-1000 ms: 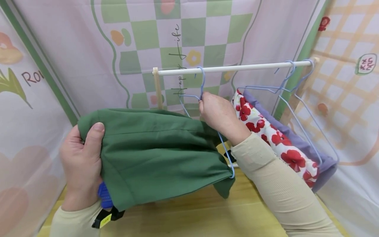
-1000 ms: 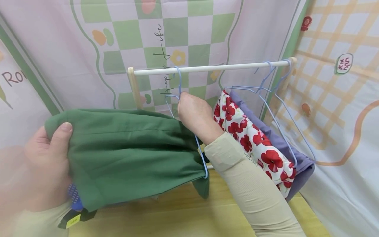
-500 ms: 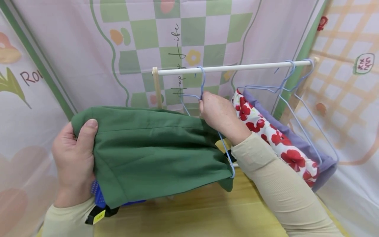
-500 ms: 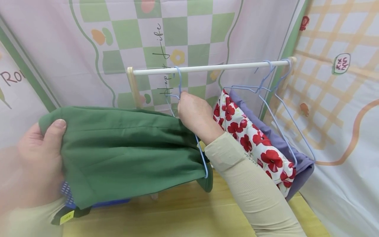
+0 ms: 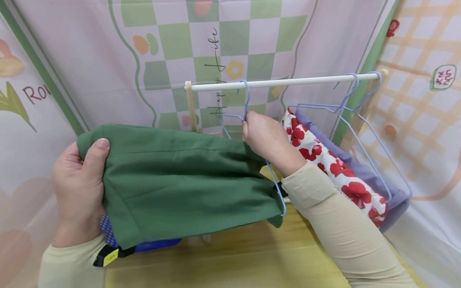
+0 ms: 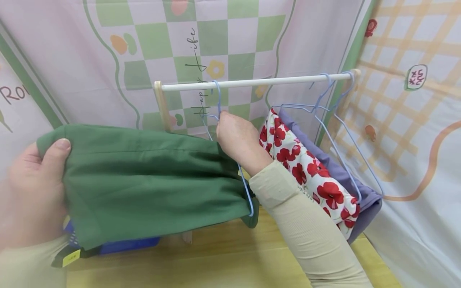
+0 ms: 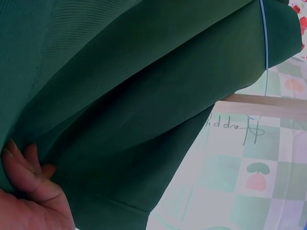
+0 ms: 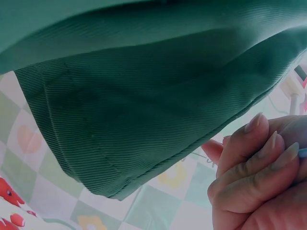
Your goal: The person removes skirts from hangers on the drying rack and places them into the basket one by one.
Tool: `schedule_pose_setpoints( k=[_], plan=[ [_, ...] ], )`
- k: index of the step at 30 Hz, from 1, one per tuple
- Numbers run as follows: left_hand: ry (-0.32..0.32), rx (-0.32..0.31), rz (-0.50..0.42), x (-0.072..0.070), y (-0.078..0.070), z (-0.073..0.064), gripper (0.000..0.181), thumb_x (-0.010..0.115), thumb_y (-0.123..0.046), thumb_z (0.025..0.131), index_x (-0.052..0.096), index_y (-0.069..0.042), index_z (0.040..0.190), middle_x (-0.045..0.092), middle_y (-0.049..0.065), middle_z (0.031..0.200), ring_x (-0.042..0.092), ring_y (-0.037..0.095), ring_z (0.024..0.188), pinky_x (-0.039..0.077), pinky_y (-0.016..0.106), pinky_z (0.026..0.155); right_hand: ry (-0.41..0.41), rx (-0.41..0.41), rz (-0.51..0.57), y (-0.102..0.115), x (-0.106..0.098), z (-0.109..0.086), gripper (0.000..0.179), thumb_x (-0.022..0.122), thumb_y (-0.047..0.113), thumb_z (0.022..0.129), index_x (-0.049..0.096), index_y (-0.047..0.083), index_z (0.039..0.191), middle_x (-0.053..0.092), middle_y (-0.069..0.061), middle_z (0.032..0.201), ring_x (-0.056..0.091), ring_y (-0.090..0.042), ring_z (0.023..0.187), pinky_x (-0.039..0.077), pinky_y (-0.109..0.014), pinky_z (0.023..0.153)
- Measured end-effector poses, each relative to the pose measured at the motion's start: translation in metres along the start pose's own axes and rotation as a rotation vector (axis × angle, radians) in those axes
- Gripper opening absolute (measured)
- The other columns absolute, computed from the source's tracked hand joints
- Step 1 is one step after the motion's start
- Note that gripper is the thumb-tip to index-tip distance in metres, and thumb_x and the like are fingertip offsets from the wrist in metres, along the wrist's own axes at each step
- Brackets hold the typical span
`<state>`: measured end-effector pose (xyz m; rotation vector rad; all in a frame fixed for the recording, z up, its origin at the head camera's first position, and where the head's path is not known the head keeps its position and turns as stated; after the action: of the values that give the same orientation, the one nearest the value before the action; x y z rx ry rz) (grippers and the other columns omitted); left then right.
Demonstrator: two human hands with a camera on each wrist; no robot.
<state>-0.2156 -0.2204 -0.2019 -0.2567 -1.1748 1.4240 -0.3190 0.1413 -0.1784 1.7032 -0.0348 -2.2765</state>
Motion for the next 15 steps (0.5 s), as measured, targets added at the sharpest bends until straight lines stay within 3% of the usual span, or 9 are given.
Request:
schedule_pose_setpoints(
  k=[15],
  plan=[
    [0.005,-0.016,0.048,0.005,-0.006,0.014,0.023,0.084,-0.007,0.088,0.071,0.011,0.093,0.070,0.010,0.074,0.067,0.014,0.058,0.057,0.022,0.054,-0.003,0.005,0.009,-0.005,0.001,0.002,0.027,0.045,0.025,0.109,0.060,0.003,0.110,0.070,-0.015,0.100,0.067,-0.034,0.090,0.056,-0.054,0.080]
  ],
)
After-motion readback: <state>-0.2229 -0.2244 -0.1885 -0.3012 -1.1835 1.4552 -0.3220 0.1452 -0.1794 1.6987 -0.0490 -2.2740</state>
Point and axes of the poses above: each hand's wrist, its own z-axis towards the middle knuckle, its own x-axis out of the palm, y = z × x, the point moved 10 cm from there along z, towards the middle knuckle
